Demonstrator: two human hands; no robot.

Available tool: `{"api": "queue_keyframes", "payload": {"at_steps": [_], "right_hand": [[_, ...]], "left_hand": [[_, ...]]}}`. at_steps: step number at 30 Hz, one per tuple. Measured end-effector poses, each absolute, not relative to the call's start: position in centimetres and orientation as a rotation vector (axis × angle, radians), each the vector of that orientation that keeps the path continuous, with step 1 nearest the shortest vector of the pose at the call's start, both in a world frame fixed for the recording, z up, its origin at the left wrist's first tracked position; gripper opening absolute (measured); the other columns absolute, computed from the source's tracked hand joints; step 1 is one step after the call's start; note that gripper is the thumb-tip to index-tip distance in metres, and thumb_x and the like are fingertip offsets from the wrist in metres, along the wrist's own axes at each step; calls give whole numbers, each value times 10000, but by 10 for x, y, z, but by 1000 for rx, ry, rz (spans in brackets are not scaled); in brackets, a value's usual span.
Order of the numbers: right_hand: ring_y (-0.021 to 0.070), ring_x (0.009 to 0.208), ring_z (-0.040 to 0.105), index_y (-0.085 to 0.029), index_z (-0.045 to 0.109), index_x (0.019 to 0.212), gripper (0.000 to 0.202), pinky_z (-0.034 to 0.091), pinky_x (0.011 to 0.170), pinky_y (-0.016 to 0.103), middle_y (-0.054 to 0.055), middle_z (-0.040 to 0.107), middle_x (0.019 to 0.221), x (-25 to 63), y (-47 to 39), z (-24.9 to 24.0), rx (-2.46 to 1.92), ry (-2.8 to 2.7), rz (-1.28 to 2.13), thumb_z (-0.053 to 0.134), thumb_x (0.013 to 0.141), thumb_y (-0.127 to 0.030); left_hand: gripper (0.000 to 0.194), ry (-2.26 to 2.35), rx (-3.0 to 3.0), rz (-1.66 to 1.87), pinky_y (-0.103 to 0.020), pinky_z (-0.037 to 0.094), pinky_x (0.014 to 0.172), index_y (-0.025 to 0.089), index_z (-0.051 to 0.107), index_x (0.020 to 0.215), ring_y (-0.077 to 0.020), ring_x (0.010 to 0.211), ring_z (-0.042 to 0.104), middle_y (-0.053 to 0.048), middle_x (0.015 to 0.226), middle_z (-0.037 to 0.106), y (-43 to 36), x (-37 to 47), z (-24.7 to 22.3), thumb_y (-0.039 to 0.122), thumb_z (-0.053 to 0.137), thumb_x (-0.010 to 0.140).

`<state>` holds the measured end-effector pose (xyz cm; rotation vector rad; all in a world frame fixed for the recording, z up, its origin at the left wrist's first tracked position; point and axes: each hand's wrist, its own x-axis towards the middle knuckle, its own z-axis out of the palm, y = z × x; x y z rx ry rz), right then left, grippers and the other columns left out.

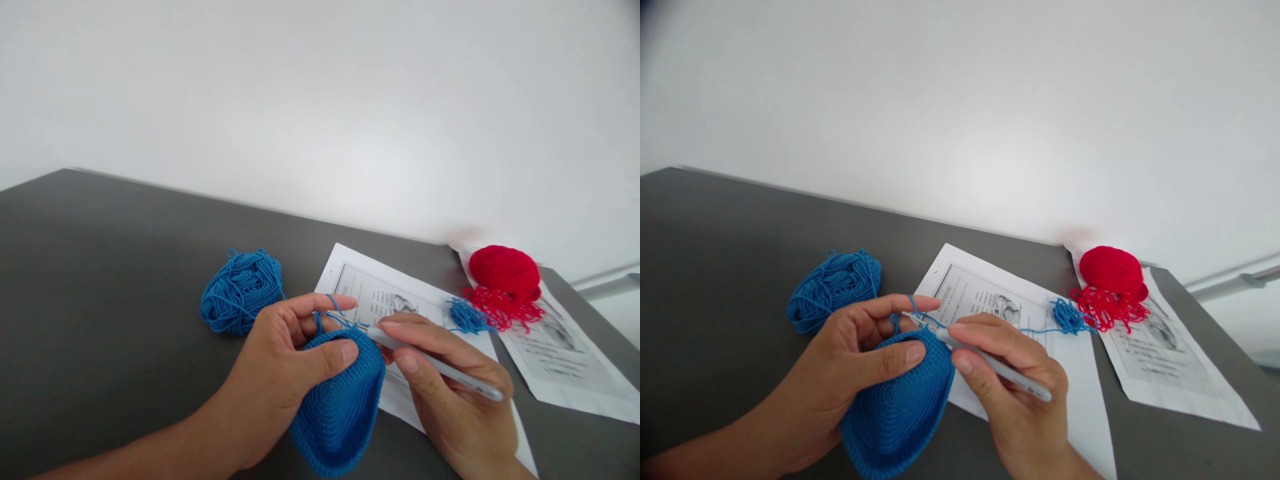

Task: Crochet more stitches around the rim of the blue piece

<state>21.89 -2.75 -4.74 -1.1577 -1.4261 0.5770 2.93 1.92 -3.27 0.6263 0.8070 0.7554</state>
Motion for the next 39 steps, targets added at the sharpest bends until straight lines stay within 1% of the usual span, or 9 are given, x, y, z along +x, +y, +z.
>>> {"api": "queue_keyframes", "payload": {"at_steps": [5, 9, 13, 17, 19, 24, 32, 37, 39], "right_hand": [[105, 934, 809, -403, 839, 1090, 168, 622, 832, 102, -44, 853, 1042, 224, -30, -52, -1141, -1416, 629, 809, 926, -381], [108, 916, 812, -384, 840, 1085, 189, 620, 839, 105, -41, 855, 1027, 228, -28, -53, -1161, -1401, 648, 840, 896, -388], [137, 907, 815, -365, 846, 1062, 163, 649, 825, 160, -15, 855, 1010, 228, -27, -53, -1135, -1388, 678, 834, 901, -386], [188, 901, 819, -320, 860, 1035, 158, 678, 804, 232, 37, 858, 1005, 227, -29, -56, -1141, -1367, 642, 854, 881, -353], [197, 900, 819, -319, 861, 1039, 167, 681, 793, 243, 42, 859, 1009, 227, -30, -57, -1153, -1352, 626, 860, 874, -351], [188, 841, 820, -336, 860, 1042, 176, 677, 738, 228, 32, 862, 985, 225, -31, -58, -1183, -1330, 618, 865, 868, -364], [171, 846, 826, -358, 865, 1006, 139, 670, 751, 187, 8, 863, 966, 219, -29, -52, -1200, -1327, 610, 864, 867, -363], [143, 855, 818, -364, 859, 1033, 150, 651, 759, 150, -5, 861, 977, 219, -30, -54, -1164, -1313, 630, 854, 883, -353], [145, 858, 813, -360, 857, 1042, 158, 652, 760, 158, -2, 859, 990, 220, -30, -56, -1161, -1308, 641, 853, 884, -350]], "left_hand": [[576, 784, 634, 783, -174, 495, 547, 159, 790, 1129, -90, 595, 638, -18, 778, 780, 20, 30, -30, 269, 1028, 615], [592, 808, 667, 771, -174, 488, 544, 158, 783, 1152, -93, 600, 631, -26, 795, 782, 18, 29, -30, 282, 1022, 625], [622, 814, 651, 751, -176, 486, 541, 146, 778, 1152, -95, 591, 630, -36, 789, 786, 18, 28, -29, 297, 1031, 604], [601, 800, 608, 746, -183, 506, 555, 143, 779, 1122, -103, 598, 652, -42, 792, 798, 18, 28, -27, 278, 1036, 595], [578, 799, 595, 744, -178, 509, 558, 146, 786, 1106, -98, 598, 652, -27, 776, 787, 18, 29, -26, 265, 1035, 598], [523, 796, 595, 715, -169, 505, 553, 147, 815, 1052, -84, 592, 630, -10, 751, 759, 20, 30, -28, 283, 1036, 599], [465, 825, 642, 700, -175, 475, 555, 168, 839, 1007, -87, 603, 607, -9, 753, 733, 19, 28, -28, 324, 1028, 611], [426, 807, 644, 696, -186, 479, 572, 175, 849, 989, -98, 624, 622, -32, 802, 768, 21, 30, -29, 325, 1019, 629], [424, 805, 649, 690, -186, 478, 574, 172, 852, 989, -101, 630, 626, -35, 801, 774, 21, 30, -30, 320, 1019, 629]]}}
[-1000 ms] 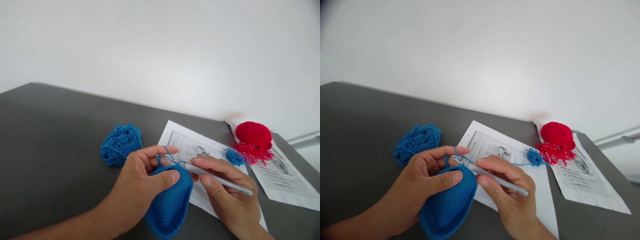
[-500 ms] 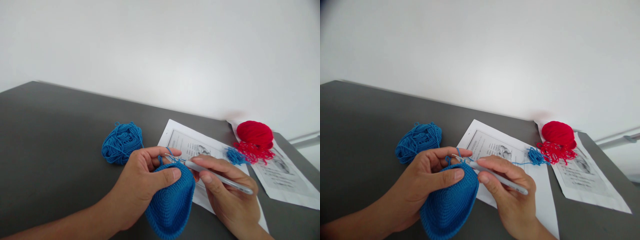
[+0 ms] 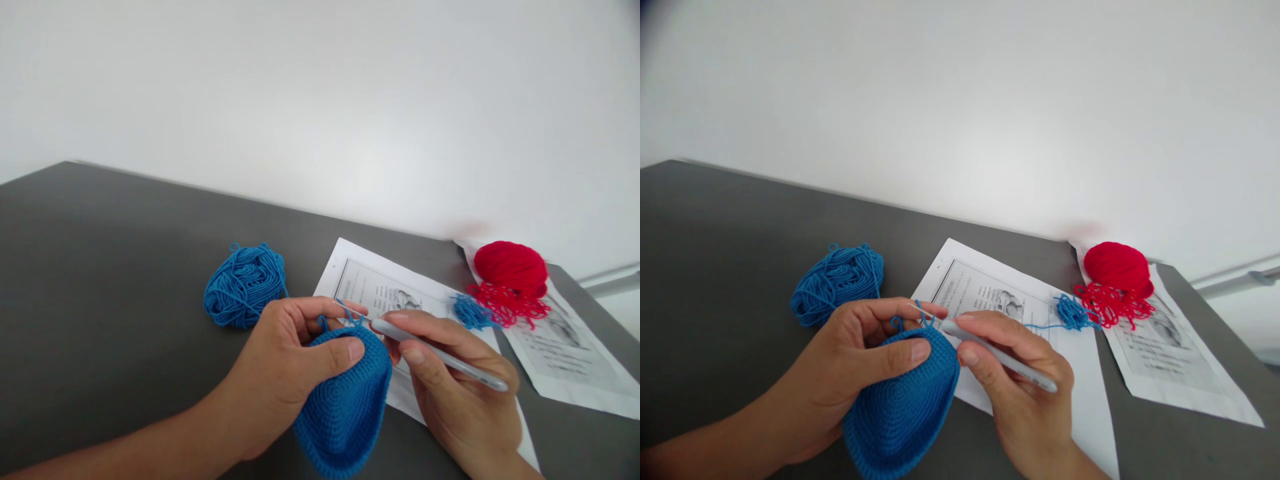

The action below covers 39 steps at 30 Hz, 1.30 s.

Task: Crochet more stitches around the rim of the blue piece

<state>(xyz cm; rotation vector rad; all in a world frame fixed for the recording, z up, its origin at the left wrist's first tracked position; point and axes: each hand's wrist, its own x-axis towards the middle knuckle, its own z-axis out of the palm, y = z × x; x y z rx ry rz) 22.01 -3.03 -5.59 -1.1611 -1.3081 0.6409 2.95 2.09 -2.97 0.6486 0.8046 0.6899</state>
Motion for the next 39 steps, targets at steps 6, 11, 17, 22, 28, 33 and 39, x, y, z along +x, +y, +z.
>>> {"api": "queue_keyframes", "payload": {"at_steps": [6, 11, 17, 22, 28, 33, 39], "right_hand": [[193, 844, 806, -323, 856, 1058, 169, 680, 716, 247, 43, 854, 999, 225, -29, -58, -1113, -1325, 686, 846, 890, -335], [203, 834, 806, -328, 856, 1056, 160, 679, 690, 270, 46, 848, 1016, 230, -27, -57, -1097, -1363, 730, 836, 898, -322], [189, 779, 763, -292, 836, 1124, 198, 661, 675, 299, 65, 825, 1017, 236, -28, -57, -1009, -1397, 839, 783, 937, -252], [206, 797, 742, -267, 838, 1118, 196, 656, 676, 323, 79, 807, 945, 237, -24, -51, -953, -1433, 852, 761, 946, -209], [226, 819, 758, -310, 841, 1103, 211, 646, 680, 344, 62, 820, 922, 239, -24, -47, -963, -1458, 827, 758, 946, -197], [222, 851, 757, -317, 837, 1108, 237, 637, 683, 334, 50, 831, 963, 242, -26, -43, -972, -1498, 771, 753, 943, -170], [210, 738, 740, -310, 842, 1080, 284, 620, 657, 352, 23, 808, 828, 242, -23, -30, -982, -1639, 631, 741, 904, -111]], "left_hand": [[612, 805, 628, 724, -181, 483, 586, 175, 810, 1185, -87, 626, 616, -12, 784, 771, 17, 27, -27, 280, 1023, 620], [728, 841, 659, 730, -188, 459, 561, 154, 761, 1269, -87, 604, 596, -14, 778, 761, 18, 29, -26, 301, 1022, 605], [849, 850, 693, 722, -204, 482, 589, 138, 680, 1376, -108, 640, 622, -34, 820, 774, 17, 27, -26, 298, 1013, 612], [844, 868, 721, 747, -195, 451, 562, 129, 680, 1378, -95, 613, 584, 0, 770, 730, 19, 27, -25, 281, 1006, 614], [816, 923, 792, 766, -195, 421, 527, 152, 691, 1378, -88, 594, 553, 20, 779, 696, 21, 27, -26, 243, 981, 621], [751, 956, 852, 762, -204, 413, 529, 156, 702, 1361, -91, 603, 550, 17, 799, 699, 21, 25, -24, 243, 946, 656], [740, 973, 892, 766, -219, 416, 528, 148, 688, 1369, -105, 608, 567, 2, 808, 724, 21, 26, -24, 274, 929, 681]]}}
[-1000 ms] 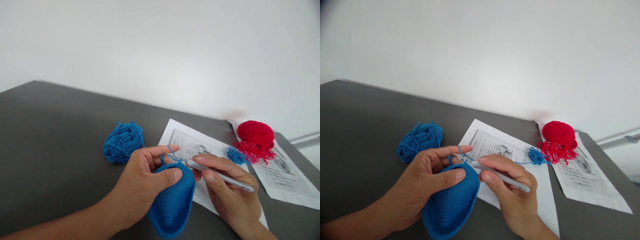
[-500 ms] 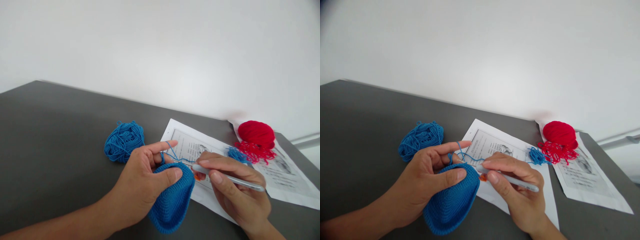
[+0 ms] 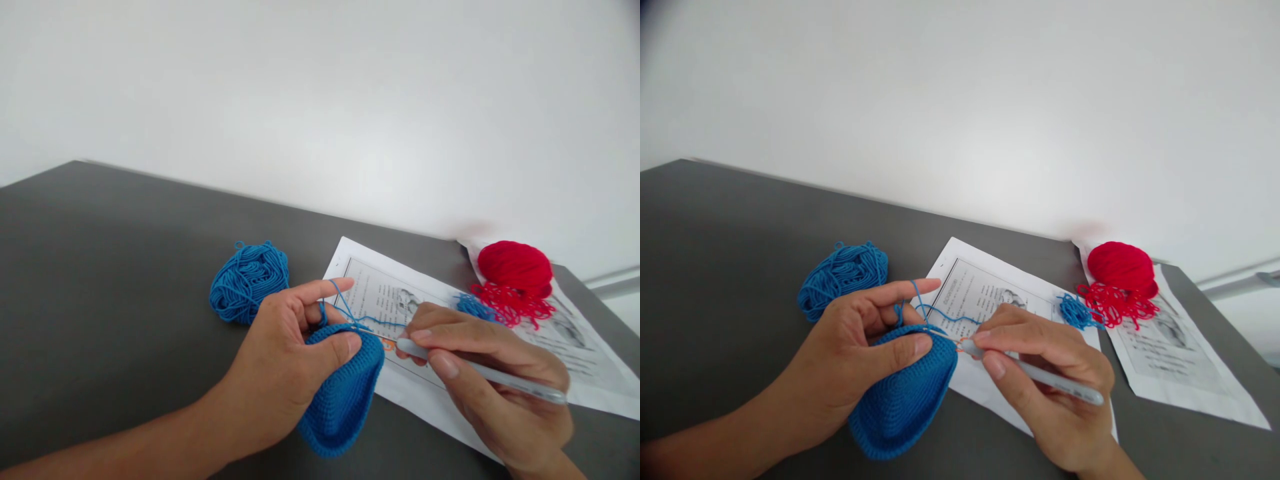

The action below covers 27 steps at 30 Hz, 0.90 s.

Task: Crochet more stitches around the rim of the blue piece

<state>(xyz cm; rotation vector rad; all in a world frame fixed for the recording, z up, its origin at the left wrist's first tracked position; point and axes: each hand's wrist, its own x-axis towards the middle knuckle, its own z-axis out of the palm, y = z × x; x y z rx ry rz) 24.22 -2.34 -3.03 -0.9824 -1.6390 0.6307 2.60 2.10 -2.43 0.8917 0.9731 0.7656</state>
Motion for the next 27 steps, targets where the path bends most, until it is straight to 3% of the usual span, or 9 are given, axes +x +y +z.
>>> {"api": "queue_keyframes", "payload": {"at_steps": [8, 15, 27], "right_hand": [[251, 752, 784, -343, 813, 1173, 466, 632, 593, 356, 29, 824, 869, 239, -21, -23, -995, -1802, 457, 734, 843, -22], [188, 814, 788, -180, 774, 1081, 325, 656, 688, 272, 50, 804, 909, 237, -23, -23, -940, -1942, 161, 701, 839, 23], [133, 895, 768, -165, 725, 1097, 253, 623, 756, 202, 51, 797, 957, 233, -24, -22, -983, -2045, 93, 657, 911, -8]], "left_hand": [[625, 1070, 1015, 813, -225, 492, 584, 145, 731, 1325, -135, 668, 648, 4, 796, 742, 23, 27, -22, 219, 862, 719], [489, 1086, 1154, 926, -245, 579, 719, 167, 756, 1271, -161, 746, 724, 23, 782, 759, 21, 30, -21, 186, 775, 783], [418, 1132, 1359, 969, -267, 570, 743, 200, 760, 1275, -168, 736, 745, 20, 825, 806, 16, 29, -28, 221, 738, 859]]}}
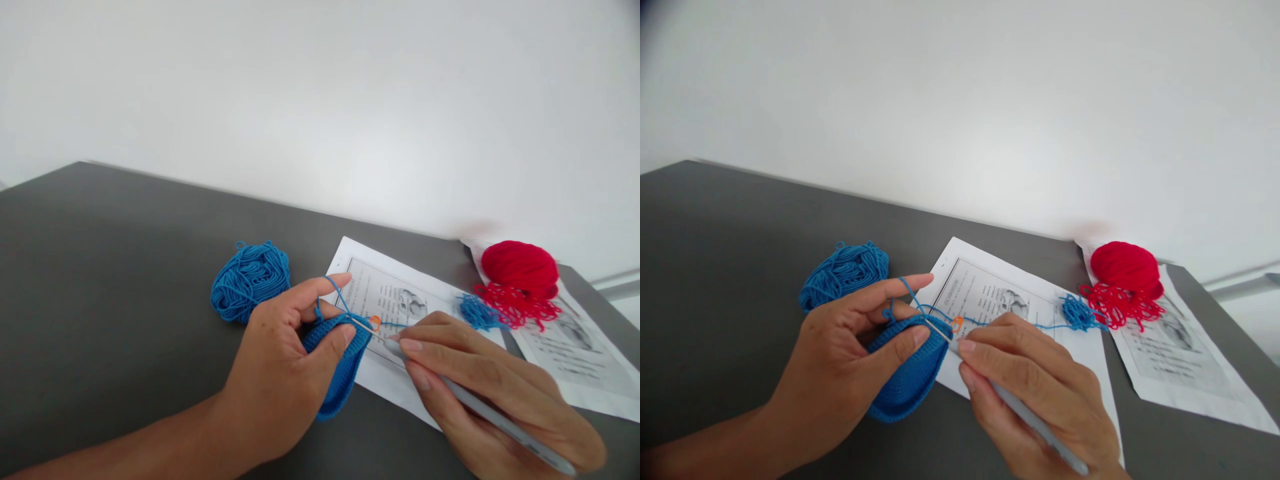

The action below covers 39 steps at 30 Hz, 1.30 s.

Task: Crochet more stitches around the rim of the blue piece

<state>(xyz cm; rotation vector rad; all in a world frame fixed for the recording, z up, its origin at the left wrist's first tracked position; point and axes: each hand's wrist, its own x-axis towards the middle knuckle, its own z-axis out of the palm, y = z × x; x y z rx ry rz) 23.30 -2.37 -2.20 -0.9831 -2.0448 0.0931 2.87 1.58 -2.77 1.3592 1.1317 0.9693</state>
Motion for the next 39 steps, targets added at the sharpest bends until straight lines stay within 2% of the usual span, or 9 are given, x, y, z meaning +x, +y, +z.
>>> {"api": "queue_keyframes", "payload": {"at_steps": [5, 14, 21, 24, 30, 35, 39], "right_hand": [[113, 835, 764, -152, 739, 1060, 205, 621, 763, 184, 48, 799, 916, 230, -27, -18, -1020, -2040, 58, 658, 920, -26], [157, 829, 757, -143, 737, 1098, 212, 642, 746, 248, 71, 788, 949, 221, -32, -38, -1003, -1977, -81, 658, 936, -32], [179, 820, 756, -110, 726, 1097, 203, 649, 756, 287, 97, 799, 938, 212, -33, -32, -988, -2054, -147, 675, 928, -10], [180, 833, 757, -133, 721, 1133, 249, 652, 759, 298, 93, 802, 944, 213, -33, -31, -1016, -2039, -93, 677, 925, -4], [161, 806, 764, -207, 738, 1158, 314, 631, 689, 251, 57, 788, 922, 215, -30, -30, -993, -1893, 128, 655, 926, -11], [177, 804, 770, -205, 743, 1180, 368, 639, 684, 274, 65, 793, 906, 212, -28, -26, -932, -1888, 160, 641, 904, 16], [183, 792, 763, -195, 737, 1193, 383, 637, 651, 286, 72, 786, 904, 212, -28, -26, -903, -1878, 180, 615, 906, 28]], "left_hand": [[367, 1185, 1490, 1019, -254, 557, 743, 194, 783, 1231, -155, 732, 750, 35, 778, 796, 17, 29, -30, 194, 724, 869], [352, 1192, 1617, 1066, -200, 566, 775, 201, 775, 1207, -121, 766, 763, 61, 812, 825, 17, 28, -32, 122, 694, 874], [378, 1185, 1670, 1072, -227, 562, 711, 192, 769, 1241, -130, 715, 751, 46, 798, 819, 13, 32, -35, 148, 694, 873], [382, 1121, 1678, 1048, -241, 562, 718, 190, 776, 1236, -133, 695, 741, 52, 753, 795, 9, 35, -36, 139, 686, 869], [397, 1001, 1341, 1038, -248, 594, 781, 177, 758, 1253, -154, 755, 756, 34, 772, 799, 9, 36, -33, 162, 740, 857], [458, 941, 1095, 1005, -284, 606, 865, 160, 739, 1270, -185, 840, 779, -15, 893, 843, 10, 35, -31, 205, 836, 824], [474, 915, 989, 1029, -261, 607, 838, 155, 757, 1228, -189, 866, 789, -35, 913, 860, 10, 35, -28, 168, 881, 771]]}}
